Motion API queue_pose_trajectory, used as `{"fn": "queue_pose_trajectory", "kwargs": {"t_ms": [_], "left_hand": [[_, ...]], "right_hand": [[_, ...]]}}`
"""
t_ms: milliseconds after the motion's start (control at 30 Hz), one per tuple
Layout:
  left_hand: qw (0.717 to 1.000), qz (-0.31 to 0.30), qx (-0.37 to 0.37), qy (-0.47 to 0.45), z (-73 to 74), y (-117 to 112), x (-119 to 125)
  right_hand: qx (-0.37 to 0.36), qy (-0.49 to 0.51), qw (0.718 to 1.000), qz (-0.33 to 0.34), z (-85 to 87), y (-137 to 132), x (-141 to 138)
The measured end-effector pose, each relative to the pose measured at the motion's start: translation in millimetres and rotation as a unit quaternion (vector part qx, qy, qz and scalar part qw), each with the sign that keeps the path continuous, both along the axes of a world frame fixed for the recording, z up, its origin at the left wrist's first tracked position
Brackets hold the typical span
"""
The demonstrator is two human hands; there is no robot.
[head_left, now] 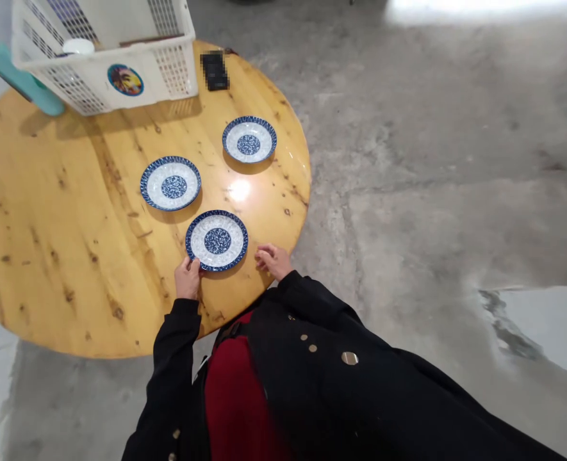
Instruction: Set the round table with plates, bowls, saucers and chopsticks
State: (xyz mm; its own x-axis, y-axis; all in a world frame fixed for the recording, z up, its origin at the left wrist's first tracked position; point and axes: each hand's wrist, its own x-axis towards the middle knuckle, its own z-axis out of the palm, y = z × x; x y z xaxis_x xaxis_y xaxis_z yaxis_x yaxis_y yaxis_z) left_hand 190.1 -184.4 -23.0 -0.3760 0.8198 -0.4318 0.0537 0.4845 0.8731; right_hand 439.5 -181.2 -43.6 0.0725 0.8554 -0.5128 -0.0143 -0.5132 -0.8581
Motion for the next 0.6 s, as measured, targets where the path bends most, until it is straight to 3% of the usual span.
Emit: {"fn": "queue_pose_trajectory", "kwargs": {"t_ms": [233,600], "left_hand": [[1.0,0.03,0.01,0.0,-2.7,-3,4],[0.999,0.048,0.018,-0.013,-1.4,-6,7]], "right_hand": [[0.058,-0.026,0.991,0.119,-6.5,25,-21],[0.064,0.016,0.987,0.147,-8.8,32,-20]]}}
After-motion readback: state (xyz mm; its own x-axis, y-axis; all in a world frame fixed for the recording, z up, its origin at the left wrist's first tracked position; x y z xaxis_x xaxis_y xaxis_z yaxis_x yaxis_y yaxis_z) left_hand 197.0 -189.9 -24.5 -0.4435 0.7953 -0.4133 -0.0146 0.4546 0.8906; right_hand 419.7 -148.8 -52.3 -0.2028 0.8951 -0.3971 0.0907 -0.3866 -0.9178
